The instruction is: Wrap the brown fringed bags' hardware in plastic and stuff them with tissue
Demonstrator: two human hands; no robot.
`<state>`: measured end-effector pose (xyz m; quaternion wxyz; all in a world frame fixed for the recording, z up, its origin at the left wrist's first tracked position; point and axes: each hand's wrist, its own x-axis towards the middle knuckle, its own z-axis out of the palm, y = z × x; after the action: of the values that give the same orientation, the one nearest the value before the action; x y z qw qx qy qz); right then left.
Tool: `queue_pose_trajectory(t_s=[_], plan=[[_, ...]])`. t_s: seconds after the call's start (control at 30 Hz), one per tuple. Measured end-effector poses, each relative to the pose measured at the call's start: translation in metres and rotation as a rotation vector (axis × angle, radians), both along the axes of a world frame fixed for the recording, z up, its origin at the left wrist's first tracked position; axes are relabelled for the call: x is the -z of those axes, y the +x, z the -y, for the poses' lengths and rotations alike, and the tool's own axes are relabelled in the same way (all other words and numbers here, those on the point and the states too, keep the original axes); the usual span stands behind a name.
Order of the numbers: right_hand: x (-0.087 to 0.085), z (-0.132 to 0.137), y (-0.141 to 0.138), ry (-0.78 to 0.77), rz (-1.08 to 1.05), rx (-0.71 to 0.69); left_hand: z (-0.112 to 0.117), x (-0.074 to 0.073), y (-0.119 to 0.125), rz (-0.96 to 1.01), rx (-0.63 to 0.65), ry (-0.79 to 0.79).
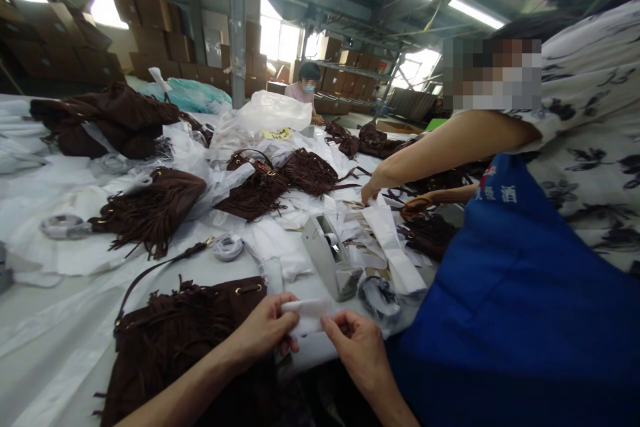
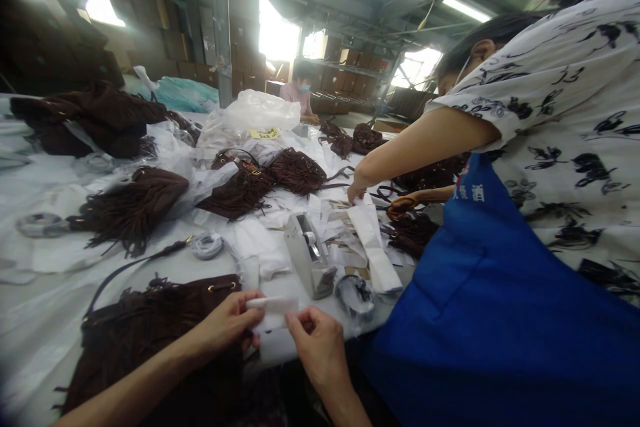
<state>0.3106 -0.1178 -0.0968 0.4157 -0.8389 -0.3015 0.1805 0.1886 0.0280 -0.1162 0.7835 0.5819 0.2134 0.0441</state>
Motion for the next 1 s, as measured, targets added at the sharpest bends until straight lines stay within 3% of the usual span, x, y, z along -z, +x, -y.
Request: queue_pose_trajectory(t_s=[0.1,0.27,0.5,0.7,0.77,0.87,0.93,1.0], plan=[[0.004,-0.002,0.003,0.121,-0.184,0.023,0.000,0.004,0.001,-0.016,0.003,0.007],[0.015,-0.004,0.003,0.164,-0.557,-0.119,0.003,0.003,0.001,-0.015,0.084,-0.007],[0.017,0.004,-0.005,0.112,-0.521,-0.179,-0.009,-0.004,-0.009,-0.007,0.240,0.187],[0.024,0.013,-0.010,0.094,-0.561,-0.244,-0.001,0.003,-0.013,-0.011,0.284,0.118],[0.028,0.017,-0.002,0.094,-0.509,-0.239,-0.003,0.005,-0.016,-0.017,0.210,0.076],[0.029,0.016,0.019,0.064,-0.229,-0.087,-0.015,0.006,-0.026,-0.047,-0.045,0.042],[0.028,0.005,0.031,0.029,-0.005,-0.017,-0.025,0.007,-0.034,-0.061,-0.212,0.004],[0.026,-0.017,0.037,0.001,0.183,-0.057,-0.032,0.008,-0.043,-0.063,-0.316,-0.052]])
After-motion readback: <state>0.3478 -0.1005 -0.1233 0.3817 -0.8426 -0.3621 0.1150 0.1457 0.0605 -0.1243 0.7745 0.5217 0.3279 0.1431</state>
